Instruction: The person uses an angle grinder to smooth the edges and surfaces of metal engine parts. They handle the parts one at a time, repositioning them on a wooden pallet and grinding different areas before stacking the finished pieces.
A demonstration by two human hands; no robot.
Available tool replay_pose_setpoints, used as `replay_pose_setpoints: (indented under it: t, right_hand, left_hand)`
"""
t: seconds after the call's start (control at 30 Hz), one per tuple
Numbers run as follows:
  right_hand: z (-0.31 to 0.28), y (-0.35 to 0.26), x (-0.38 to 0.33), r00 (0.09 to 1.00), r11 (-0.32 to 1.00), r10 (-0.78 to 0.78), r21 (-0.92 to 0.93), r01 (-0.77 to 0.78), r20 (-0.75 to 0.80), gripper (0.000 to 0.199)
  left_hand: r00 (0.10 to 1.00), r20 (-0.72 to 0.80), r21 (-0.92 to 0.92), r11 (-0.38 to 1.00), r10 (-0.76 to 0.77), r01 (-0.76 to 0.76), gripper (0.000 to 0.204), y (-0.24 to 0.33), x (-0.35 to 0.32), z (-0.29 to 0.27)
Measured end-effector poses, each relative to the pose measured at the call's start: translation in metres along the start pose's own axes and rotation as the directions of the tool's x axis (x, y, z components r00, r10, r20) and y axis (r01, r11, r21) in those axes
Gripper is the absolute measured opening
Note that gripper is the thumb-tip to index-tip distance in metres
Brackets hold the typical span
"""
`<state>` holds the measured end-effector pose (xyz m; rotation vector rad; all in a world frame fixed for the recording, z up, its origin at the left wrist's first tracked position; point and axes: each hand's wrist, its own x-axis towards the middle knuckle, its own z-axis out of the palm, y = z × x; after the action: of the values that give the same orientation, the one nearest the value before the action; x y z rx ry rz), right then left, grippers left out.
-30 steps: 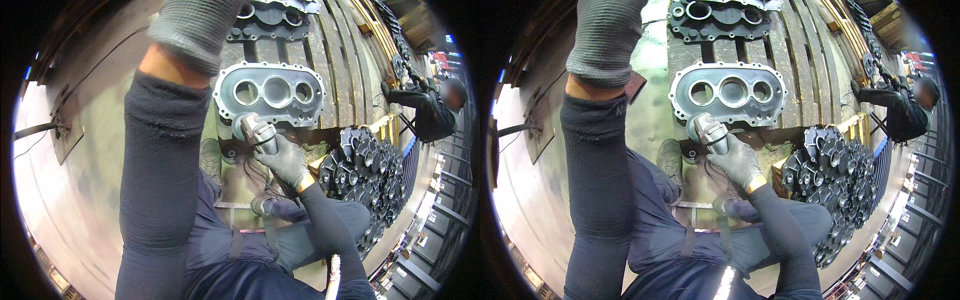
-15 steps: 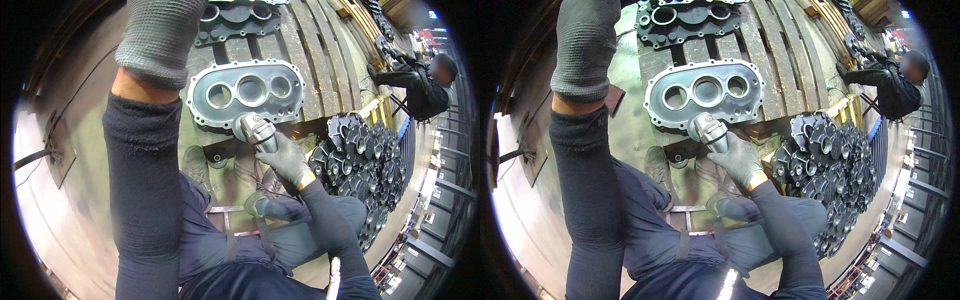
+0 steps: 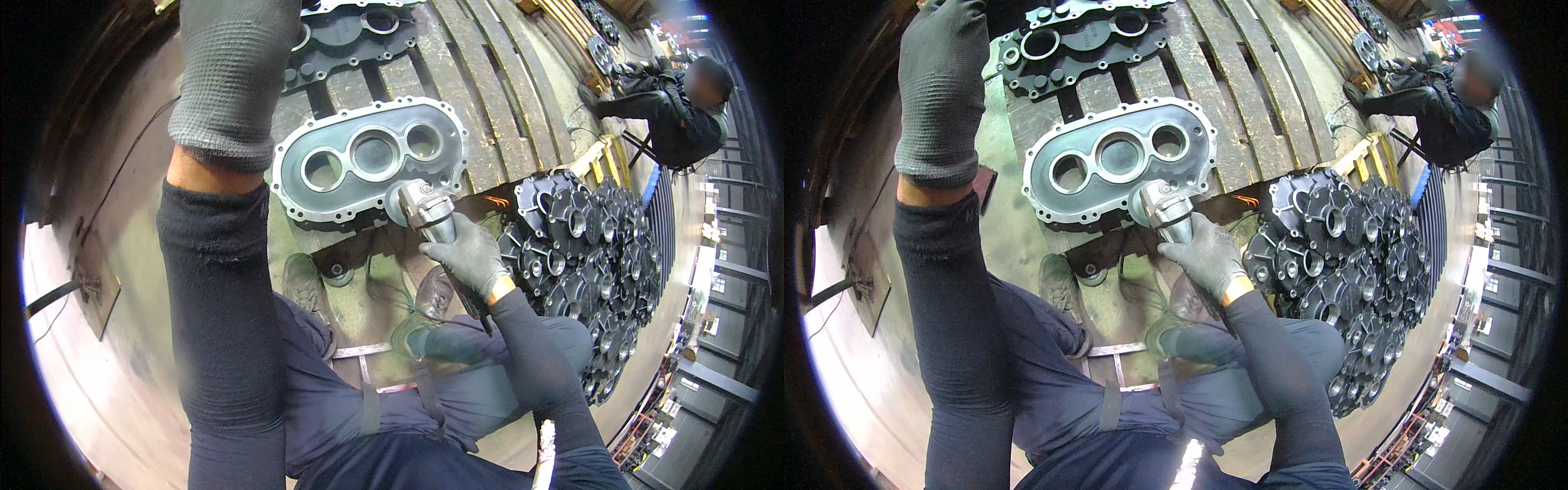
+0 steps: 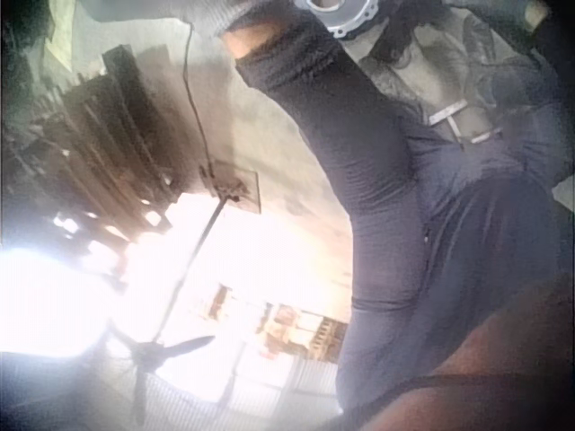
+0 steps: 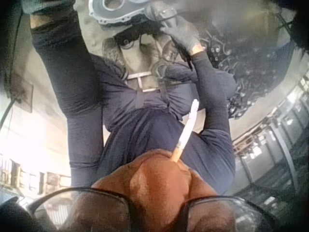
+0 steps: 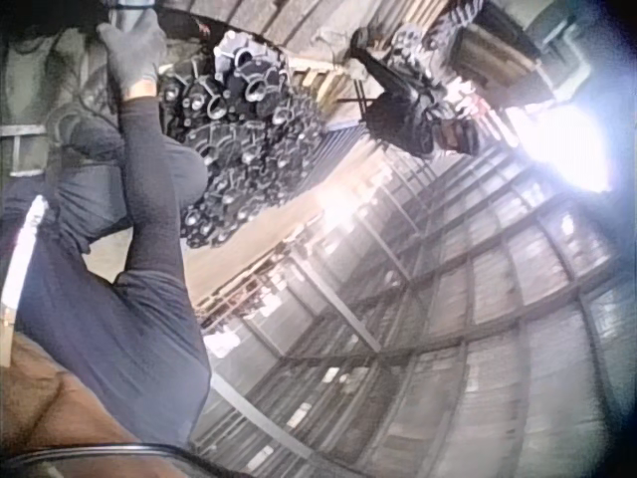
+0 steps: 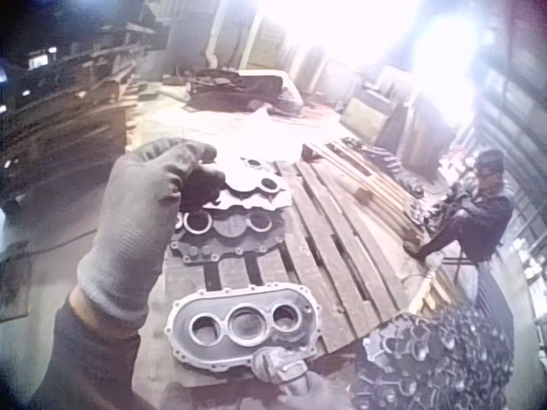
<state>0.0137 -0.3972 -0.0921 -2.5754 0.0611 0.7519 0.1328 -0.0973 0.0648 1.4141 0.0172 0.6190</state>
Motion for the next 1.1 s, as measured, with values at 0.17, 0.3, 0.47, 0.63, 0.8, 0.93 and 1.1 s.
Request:
replay_pose_setpoints:
  t: [0.17, 0.3, 0.47, 0.63, 0.8, 0.93, 1.1]
  right_hand:
    - [-0.003, 0.015, -0.004, 1.000, 0.999, 0.023, -0.025, -0.023, -0.019, 0.067]
    - [-0.007, 0.026, -0.009, 0.997, 0.998, 0.064, 0.010, -0.064, -0.035, 0.067]
    - [-0.013, 0.040, -0.009, 0.993, 0.996, 0.093, 0.002, -0.093, -0.073, 0.066]
    - [-0.022, 0.058, -0.006, 0.988, 0.998, 0.065, 0.003, -0.065, -0.138, 0.066]
    - [-0.030, 0.064, 0.009, 0.981, 0.992, 0.098, -0.069, -0.110, -0.165, 0.066]
    - [-0.036, 0.072, 0.026, 0.977, 0.993, 0.096, -0.053, -0.108, -0.191, 0.070]
    - [-0.054, 0.068, 0.055, 0.964, 0.990, 0.125, -0.039, -0.138, -0.236, 0.073]
  left_hand:
    - [0.998, -0.005, 0.018, 0.998, -0.065, 0.065, 0.028, 0.003, -0.004, 0.014]
    - [0.999, 0.006, 0.047, 0.998, -0.047, 0.046, 0.027, -0.003, -0.003, 0.020]
    - [1.000, 0.027, 0.067, 0.998, -0.010, 0.009, 0.026, -0.009, -0.005, 0.027]
    - [0.997, 0.043, 0.041, 0.997, -0.063, 0.061, 0.027, -0.010, -0.005, 0.034]
    - [0.989, 0.000, -0.025, 0.988, -0.149, 0.149, 0.027, -0.009, -0.006, 0.043]
    - [0.967, -0.027, -0.017, 0.968, -0.252, 0.251, 0.027, -0.005, -0.001, 0.050]
    - [0.997, 0.055, 0.054, 0.998, -0.047, 0.044, 0.026, -0.013, -0.008, 0.035]
